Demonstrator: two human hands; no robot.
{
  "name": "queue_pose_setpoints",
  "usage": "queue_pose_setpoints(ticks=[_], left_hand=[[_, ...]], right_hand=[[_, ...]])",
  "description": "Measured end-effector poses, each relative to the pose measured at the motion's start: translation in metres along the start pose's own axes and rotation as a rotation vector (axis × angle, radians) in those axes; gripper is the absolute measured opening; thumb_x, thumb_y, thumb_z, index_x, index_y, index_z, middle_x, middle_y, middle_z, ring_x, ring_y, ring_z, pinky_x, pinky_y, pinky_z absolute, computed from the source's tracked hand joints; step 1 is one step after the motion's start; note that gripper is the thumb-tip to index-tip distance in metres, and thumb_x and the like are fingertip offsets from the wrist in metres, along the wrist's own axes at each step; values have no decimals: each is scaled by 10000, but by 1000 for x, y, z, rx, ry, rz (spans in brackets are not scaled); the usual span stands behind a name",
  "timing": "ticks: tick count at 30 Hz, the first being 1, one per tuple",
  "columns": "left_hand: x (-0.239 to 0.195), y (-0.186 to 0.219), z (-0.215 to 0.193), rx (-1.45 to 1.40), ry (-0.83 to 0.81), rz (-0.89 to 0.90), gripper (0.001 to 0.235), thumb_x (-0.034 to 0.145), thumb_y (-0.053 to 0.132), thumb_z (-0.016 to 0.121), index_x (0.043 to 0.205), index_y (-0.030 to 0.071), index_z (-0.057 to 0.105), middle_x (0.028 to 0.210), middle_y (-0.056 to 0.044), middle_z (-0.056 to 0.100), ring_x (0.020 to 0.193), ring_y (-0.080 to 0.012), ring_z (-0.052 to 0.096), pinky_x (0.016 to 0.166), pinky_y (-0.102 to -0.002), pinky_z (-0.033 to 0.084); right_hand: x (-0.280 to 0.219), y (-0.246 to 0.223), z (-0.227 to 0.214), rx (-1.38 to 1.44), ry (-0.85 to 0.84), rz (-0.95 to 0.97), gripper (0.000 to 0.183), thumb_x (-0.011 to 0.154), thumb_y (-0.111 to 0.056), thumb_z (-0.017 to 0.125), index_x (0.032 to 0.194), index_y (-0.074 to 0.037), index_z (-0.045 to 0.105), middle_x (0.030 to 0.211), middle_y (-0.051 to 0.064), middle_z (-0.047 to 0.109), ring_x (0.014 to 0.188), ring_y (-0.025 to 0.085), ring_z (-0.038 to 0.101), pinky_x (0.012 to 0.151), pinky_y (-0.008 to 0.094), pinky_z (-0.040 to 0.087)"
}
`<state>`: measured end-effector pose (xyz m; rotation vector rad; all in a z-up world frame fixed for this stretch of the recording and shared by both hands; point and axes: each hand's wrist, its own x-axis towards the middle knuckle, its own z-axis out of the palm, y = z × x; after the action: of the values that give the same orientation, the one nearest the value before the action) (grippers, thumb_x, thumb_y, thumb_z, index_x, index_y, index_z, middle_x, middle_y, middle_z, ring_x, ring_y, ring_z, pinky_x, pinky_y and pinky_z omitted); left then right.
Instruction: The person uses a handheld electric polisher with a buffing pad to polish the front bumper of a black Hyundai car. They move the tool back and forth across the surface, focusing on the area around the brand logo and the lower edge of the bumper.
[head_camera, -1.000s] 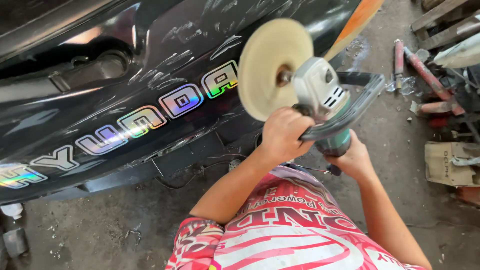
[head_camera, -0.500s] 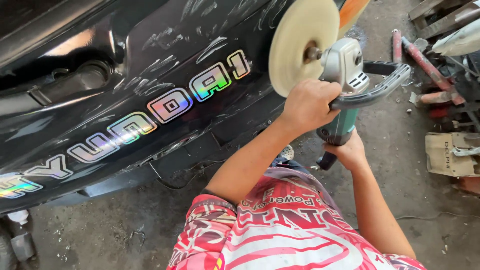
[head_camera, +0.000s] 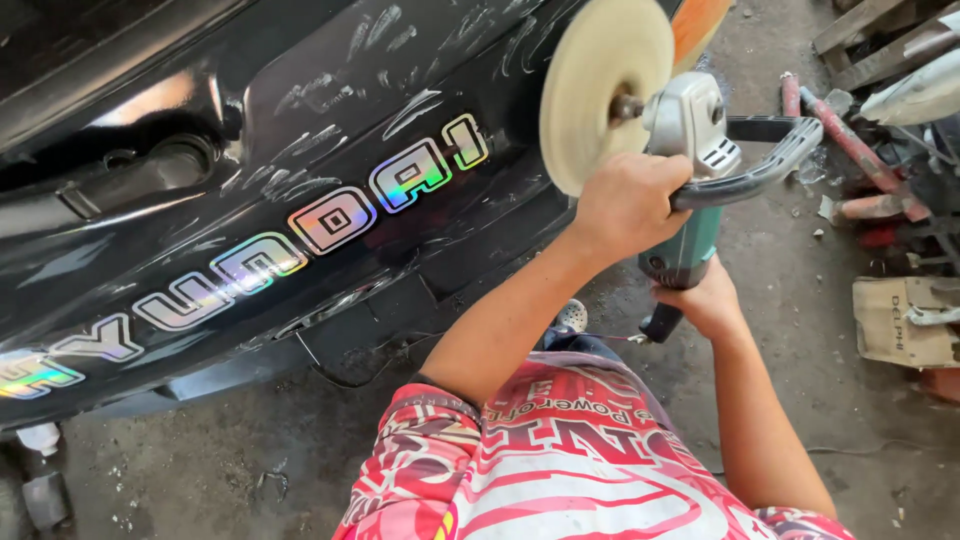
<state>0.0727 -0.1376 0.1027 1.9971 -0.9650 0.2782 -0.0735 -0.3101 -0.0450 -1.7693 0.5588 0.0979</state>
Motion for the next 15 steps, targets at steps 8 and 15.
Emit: queue_pose_setpoints(ticks=[8, 15], left_hand=[[-50, 3, -38, -21, 56, -19, 212, 786, 237, 760, 780, 124, 581, 739, -73, 628, 763, -326, 647, 718, -479, 482], [-102, 7, -83, -14, 134, 13, 232, 824, 235, 811, 762, 141, 608, 690, -58, 561, 698, -313, 587, 678, -466, 448]], right_hand=[[-34, -22, 23, -135, 10, -30, 821, 565, -50, 874, 1316, -43, 543, 1135, 50, 683, 1003, 167, 640, 871, 348, 536], [-51, -29, 52, -359, 17, -12, 812, 579, -123, 910, 1308, -46, 561, 1141, 134, 727, 1033, 226, 703, 889, 385, 548]])
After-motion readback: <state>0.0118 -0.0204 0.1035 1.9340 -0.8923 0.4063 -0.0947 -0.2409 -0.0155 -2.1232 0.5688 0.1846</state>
